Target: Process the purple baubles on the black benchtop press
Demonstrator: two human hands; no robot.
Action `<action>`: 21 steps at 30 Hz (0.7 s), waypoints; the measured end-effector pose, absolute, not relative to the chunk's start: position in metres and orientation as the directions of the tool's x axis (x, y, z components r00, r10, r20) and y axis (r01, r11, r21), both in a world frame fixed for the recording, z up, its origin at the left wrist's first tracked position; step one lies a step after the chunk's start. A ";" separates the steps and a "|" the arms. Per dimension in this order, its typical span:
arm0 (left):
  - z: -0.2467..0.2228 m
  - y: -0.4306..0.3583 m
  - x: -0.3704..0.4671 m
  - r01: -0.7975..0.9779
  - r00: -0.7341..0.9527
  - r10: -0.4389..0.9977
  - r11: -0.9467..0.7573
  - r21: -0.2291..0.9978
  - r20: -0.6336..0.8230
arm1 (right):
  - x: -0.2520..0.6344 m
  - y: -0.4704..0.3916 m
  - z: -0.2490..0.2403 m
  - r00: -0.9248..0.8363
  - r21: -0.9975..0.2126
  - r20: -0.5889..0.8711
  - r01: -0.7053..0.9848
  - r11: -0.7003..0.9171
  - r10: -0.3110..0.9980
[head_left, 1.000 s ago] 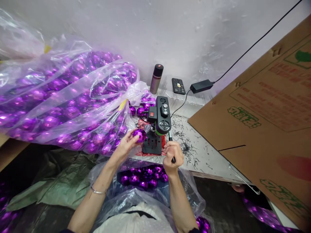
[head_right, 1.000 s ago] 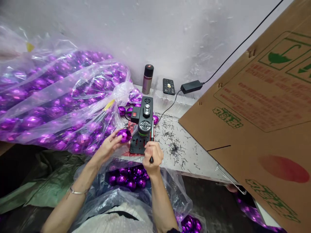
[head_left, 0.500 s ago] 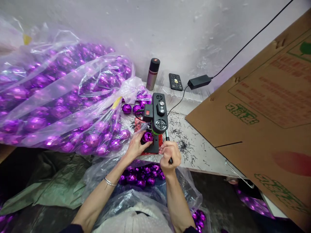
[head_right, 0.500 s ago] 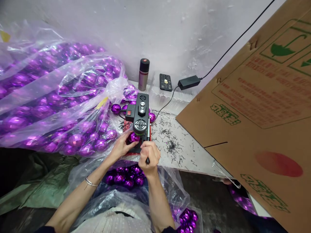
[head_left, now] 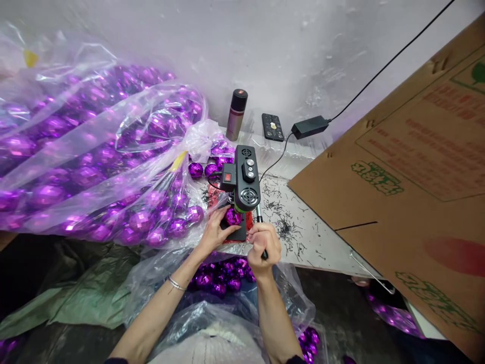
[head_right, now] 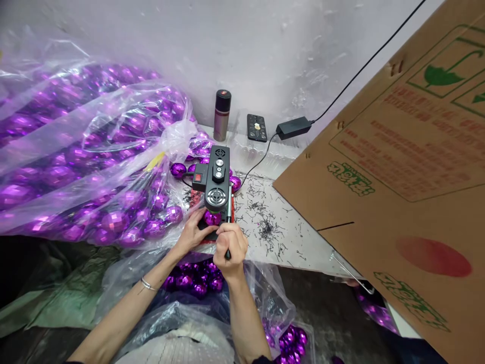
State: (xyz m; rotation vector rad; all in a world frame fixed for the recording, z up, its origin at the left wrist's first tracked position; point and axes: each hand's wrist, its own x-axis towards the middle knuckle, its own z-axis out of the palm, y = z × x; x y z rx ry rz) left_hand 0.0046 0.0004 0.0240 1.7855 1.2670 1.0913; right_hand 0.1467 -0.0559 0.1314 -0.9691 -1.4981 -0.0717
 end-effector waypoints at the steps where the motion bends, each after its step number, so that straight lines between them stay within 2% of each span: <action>1: 0.024 0.000 0.005 0.384 0.174 0.953 -0.297 0.875 0.247 | 0.147 -0.056 0.130 0.142 -0.487 0.847 0.596 0.639 0.513; 11: 0.020 0.000 0.005 0.359 0.172 0.953 -0.296 0.885 0.249 | 0.142 -0.051 0.102 0.206 -0.473 0.869 0.617 0.629 0.451; 21: 0.021 0.000 0.006 0.372 0.180 0.941 -0.334 0.866 0.286 | 0.143 -0.047 0.088 0.231 -0.478 0.875 0.556 0.680 0.427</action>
